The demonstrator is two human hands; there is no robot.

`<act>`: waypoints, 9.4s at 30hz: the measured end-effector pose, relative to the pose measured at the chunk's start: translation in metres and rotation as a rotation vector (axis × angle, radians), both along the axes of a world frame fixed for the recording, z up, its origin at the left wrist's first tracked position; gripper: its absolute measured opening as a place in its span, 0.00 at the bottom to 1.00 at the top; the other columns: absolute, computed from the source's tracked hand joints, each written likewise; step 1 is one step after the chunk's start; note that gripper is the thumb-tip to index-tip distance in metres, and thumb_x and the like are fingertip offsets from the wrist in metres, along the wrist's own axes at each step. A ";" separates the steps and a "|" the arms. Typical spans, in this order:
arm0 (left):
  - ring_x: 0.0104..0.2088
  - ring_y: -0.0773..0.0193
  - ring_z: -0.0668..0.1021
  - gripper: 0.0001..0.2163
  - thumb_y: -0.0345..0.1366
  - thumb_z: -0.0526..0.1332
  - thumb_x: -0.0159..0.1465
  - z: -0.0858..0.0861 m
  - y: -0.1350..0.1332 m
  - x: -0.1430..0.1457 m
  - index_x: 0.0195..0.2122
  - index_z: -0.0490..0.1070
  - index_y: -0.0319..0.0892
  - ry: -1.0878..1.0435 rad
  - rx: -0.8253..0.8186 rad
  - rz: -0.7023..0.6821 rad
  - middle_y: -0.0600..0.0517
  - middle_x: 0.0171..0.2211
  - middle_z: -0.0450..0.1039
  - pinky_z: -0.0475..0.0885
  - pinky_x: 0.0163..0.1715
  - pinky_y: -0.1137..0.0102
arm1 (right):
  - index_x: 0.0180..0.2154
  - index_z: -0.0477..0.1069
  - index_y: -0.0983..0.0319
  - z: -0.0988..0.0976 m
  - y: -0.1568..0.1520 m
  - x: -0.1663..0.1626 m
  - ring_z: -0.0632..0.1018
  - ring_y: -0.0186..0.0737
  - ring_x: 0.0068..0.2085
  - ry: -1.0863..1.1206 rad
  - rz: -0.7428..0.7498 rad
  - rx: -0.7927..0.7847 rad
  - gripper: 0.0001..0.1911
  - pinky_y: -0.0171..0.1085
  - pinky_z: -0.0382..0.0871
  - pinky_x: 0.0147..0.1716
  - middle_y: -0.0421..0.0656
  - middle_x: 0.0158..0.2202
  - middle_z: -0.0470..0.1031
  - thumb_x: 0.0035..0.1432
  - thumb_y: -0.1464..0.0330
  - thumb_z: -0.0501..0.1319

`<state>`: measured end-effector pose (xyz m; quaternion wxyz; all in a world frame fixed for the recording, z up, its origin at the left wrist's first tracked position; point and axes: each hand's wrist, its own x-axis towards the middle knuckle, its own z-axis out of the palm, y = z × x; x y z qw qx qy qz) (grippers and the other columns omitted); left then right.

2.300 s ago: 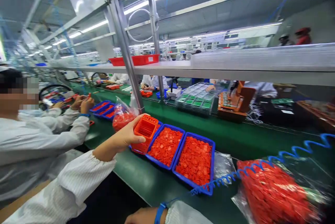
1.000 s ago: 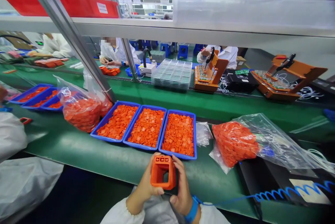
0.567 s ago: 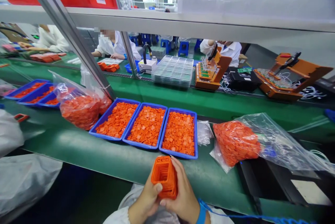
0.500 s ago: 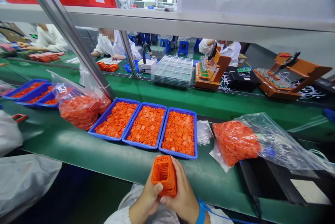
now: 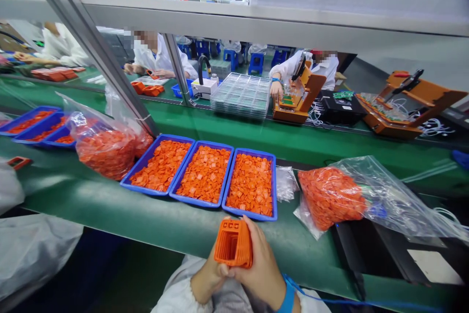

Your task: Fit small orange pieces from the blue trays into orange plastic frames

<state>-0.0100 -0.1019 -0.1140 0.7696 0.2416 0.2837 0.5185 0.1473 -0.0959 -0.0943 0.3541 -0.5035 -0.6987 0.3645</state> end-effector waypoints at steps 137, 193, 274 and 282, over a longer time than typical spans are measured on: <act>0.70 0.45 0.76 0.32 0.23 0.51 0.72 -0.032 0.002 -0.048 0.77 0.56 0.40 1.552 0.759 0.008 0.32 0.71 0.70 0.76 0.66 0.46 | 0.75 0.59 0.42 0.048 0.020 0.000 0.71 0.71 0.68 -0.712 0.203 0.003 0.51 0.73 0.60 0.63 0.53 0.73 0.70 0.56 0.33 0.66; 0.62 0.47 0.81 0.20 0.48 0.53 0.78 0.035 0.028 -0.063 0.62 0.72 0.43 1.267 0.373 -0.126 0.38 0.61 0.79 0.75 0.66 0.46 | 0.72 0.63 0.38 0.047 0.018 -0.003 0.74 0.63 0.63 -0.711 0.179 0.057 0.43 0.64 0.63 0.57 0.46 0.69 0.74 0.60 0.36 0.66; 0.59 0.34 0.74 0.48 0.54 0.82 0.52 0.068 0.029 0.012 0.71 0.69 0.48 1.835 0.984 -0.395 0.39 0.60 0.75 0.69 0.62 0.37 | 0.36 0.62 0.54 0.002 0.000 0.026 0.82 0.54 0.57 0.646 -0.512 -0.145 0.10 0.57 0.77 0.57 0.49 0.49 0.82 0.69 0.59 0.59; 0.56 0.36 0.75 0.46 0.55 0.81 0.52 0.073 0.032 0.011 0.71 0.69 0.51 1.844 0.970 -0.425 0.39 0.58 0.75 0.72 0.57 0.41 | 0.43 0.69 0.54 -0.023 -0.013 0.027 0.82 0.58 0.60 0.528 -0.436 -0.084 0.16 0.61 0.78 0.58 0.54 0.56 0.81 0.73 0.51 0.53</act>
